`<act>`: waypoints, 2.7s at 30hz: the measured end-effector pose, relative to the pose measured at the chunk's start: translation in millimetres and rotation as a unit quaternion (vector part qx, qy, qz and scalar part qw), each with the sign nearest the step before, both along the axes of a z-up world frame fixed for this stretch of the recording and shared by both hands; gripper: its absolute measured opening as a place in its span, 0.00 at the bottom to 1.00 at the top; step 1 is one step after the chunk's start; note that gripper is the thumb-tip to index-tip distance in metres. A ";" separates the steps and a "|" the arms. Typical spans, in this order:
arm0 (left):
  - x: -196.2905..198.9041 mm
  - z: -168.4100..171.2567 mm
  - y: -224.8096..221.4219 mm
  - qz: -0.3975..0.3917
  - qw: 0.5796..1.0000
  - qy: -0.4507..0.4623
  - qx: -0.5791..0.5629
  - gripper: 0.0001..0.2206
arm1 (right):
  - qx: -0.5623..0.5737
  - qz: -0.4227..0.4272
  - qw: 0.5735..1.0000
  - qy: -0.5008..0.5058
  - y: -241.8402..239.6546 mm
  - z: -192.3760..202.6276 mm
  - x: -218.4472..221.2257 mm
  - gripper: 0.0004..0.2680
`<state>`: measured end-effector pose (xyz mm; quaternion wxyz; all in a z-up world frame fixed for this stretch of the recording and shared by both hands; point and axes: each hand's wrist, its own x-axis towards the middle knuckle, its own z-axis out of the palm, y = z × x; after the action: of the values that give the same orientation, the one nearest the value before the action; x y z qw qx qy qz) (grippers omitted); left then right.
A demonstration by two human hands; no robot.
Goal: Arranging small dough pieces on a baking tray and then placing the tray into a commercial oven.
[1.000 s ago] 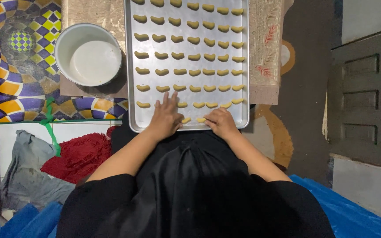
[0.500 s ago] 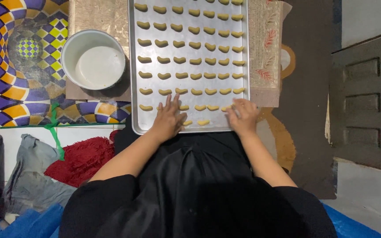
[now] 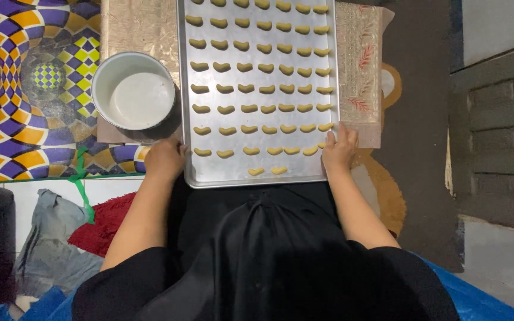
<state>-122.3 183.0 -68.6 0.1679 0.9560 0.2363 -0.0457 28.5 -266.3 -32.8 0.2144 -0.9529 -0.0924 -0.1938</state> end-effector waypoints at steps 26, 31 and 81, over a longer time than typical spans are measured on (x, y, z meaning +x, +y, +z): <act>14.4 95.9 -13.7 -0.033 0.982 0.128 -0.136 0.16 | 0.066 -0.056 0.996 -0.024 -5.1 -12.4 7.2 0.08; 14.6 87.2 -12.5 -0.031 0.983 0.133 -0.125 0.16 | 0.090 -0.063 0.994 -0.009 -6.2 -12.6 7.8 0.08; 97.8 133.3 -207.3 0.200 0.280 -0.007 -0.939 0.49 | 0.022 0.462 0.887 0.010 133.5 93.1 -44.8 0.44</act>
<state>-24.5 -24.3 64.8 0.9555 0.0629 0.2128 -0.1944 -16.2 -132.9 60.4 0.3010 -0.7994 -0.5158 -0.0657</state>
